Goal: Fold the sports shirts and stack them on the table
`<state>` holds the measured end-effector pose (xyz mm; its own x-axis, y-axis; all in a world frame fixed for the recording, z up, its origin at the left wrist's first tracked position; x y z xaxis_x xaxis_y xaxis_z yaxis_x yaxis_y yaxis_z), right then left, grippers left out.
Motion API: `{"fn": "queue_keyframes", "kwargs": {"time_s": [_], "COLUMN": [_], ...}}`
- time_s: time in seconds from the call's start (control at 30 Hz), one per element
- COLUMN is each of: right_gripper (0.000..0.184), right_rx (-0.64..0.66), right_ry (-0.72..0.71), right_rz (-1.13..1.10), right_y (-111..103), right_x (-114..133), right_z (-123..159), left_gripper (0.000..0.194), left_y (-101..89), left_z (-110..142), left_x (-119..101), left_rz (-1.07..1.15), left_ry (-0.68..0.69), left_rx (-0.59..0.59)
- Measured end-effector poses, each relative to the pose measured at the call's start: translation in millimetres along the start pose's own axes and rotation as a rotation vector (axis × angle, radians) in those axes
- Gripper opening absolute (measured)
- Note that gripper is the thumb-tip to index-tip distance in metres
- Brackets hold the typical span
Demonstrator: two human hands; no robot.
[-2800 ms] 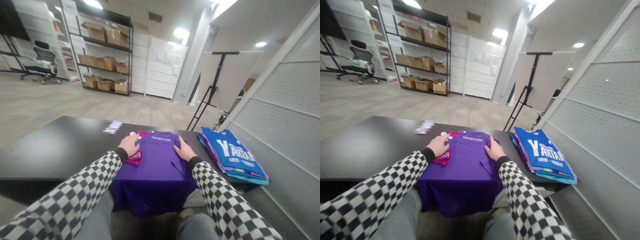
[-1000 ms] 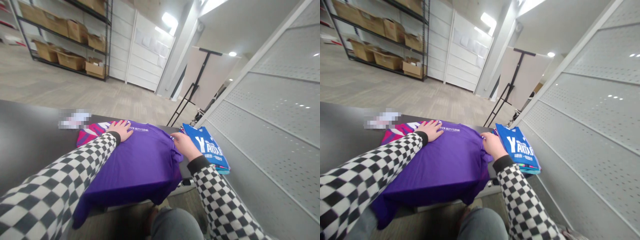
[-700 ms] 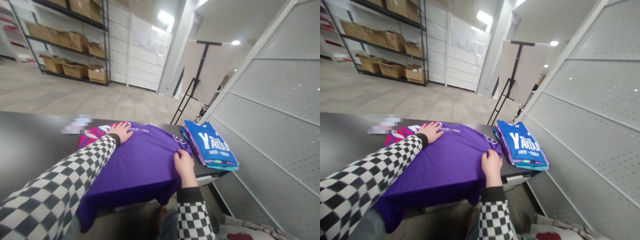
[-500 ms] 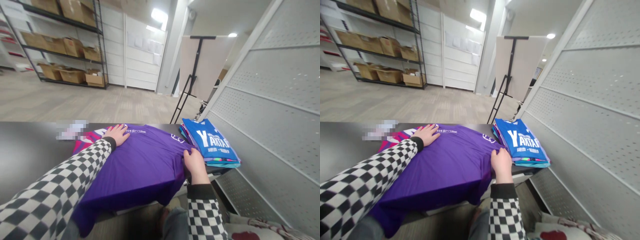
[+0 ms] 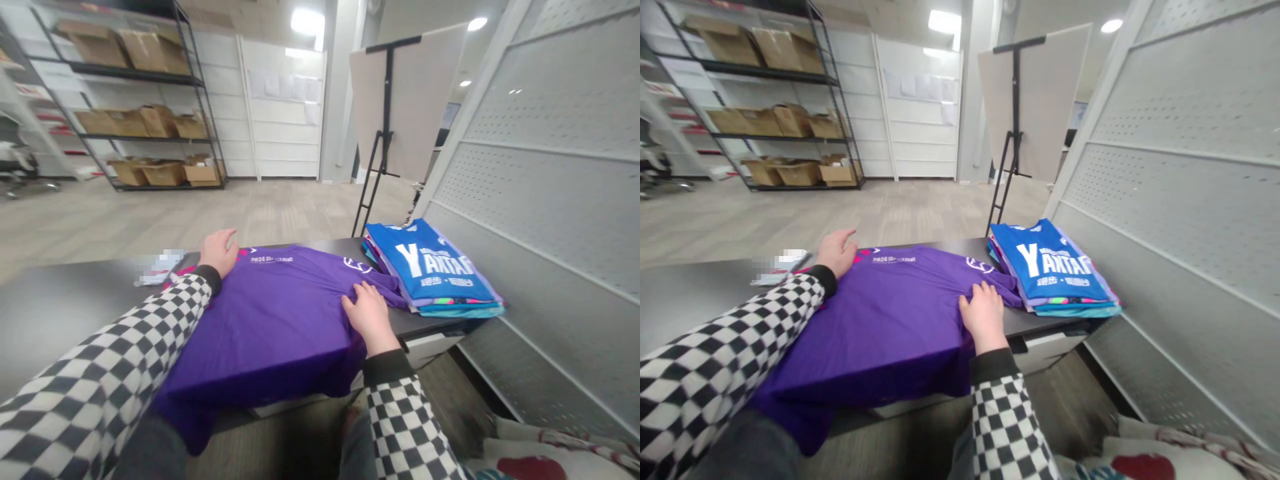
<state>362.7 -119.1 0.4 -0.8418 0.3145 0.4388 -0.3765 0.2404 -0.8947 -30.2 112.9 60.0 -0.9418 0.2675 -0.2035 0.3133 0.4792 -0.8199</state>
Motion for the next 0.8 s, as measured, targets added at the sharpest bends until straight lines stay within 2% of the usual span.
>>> {"fn": "queue_keyframes", "kwargs": {"time_s": [0.07, 0.13, 0.2, 0.23, 0.3, 0.33, 0.4, 0.5, 0.63, 0.7, 0.8], "right_gripper": [0.061, 0.062, 0.06, 0.059, 0.057, 0.056, 0.054, 0.049, 0.045, 0.046, 0.048], "right_rx": [-0.012, -0.023, -0.06, -0.098, -0.203, -0.259, -0.349, -0.411, -0.434, -0.441, -0.445], "right_ry": [-0.016, -0.025, -0.021, -0.024, -0.057, -0.089, -0.16, -0.215, -0.219, -0.214, -0.196], "right_rz": [0.002, -0.025, -0.097, -0.145, -0.246, -0.294, -0.378, -0.474, -0.528, -0.541, -0.557], "right_y": [1.1, 4.6, 6.5, 5.1, -2.6, -7.7, -17.0, -23.5, -26.3, -29.0, -33.7], "right_x": [-3.2, -7.6, -12.1, -13.3, -11.9, -9.2, -1.8, 6.7, 9.0, 8.0, 6.0], "right_z": [-4.2, -11.2, -18.6, -21.5, -24.2, -23.9, -20.7, -14.0, -6.3, -4.1, -2.8], "left_gripper": [0.052, 0.041, 0.034, 0.037, 0.041, 0.04, 0.032, 0.02, 0.028, 0.026, 0.022], "left_y": [-44.7, -72.0, -76.7, -74.9, -72.0, -70.0, -66.8, -64.5, -77.0, -85.3, -94.1], "left_z": [-2.3, 13.1, 47.1, 68.9, 110.6, 127.4, 149.6, 159.9, 158.0, 160.5, 163.3], "left_x": [21.0, 36.8, 43.5, 45.3, 50.8, 57.2, 75.6, 103.5, 132.9, 146.3, 155.5], "left_rz": [0.006, -0.017, -0.041, -0.059, -0.044, 0.029, 0.267, 0.581, 0.787, 0.877, 0.958], "left_ry": [-0.13, -0.21, -0.195, -0.168, -0.127, -0.153, -0.287, -0.509, -0.705, -0.799, -0.879], "left_rx": [-0.103, -0.037, 0.17, 0.265, 0.34, 0.345, 0.296, 0.186, 0.011, -0.084, -0.17]}}
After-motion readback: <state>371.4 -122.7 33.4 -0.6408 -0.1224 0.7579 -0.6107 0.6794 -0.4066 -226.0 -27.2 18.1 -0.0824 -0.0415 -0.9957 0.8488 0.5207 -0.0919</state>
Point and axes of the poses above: each hand's wrist, its own z-axis away from the middle knuckle, its own y-axis out of the palm, x = y × z, the point moved 9 cm from there along -z, towards the middle knuckle, and after that the axes turned 11 degrees about -z, right-handed, at the moved point
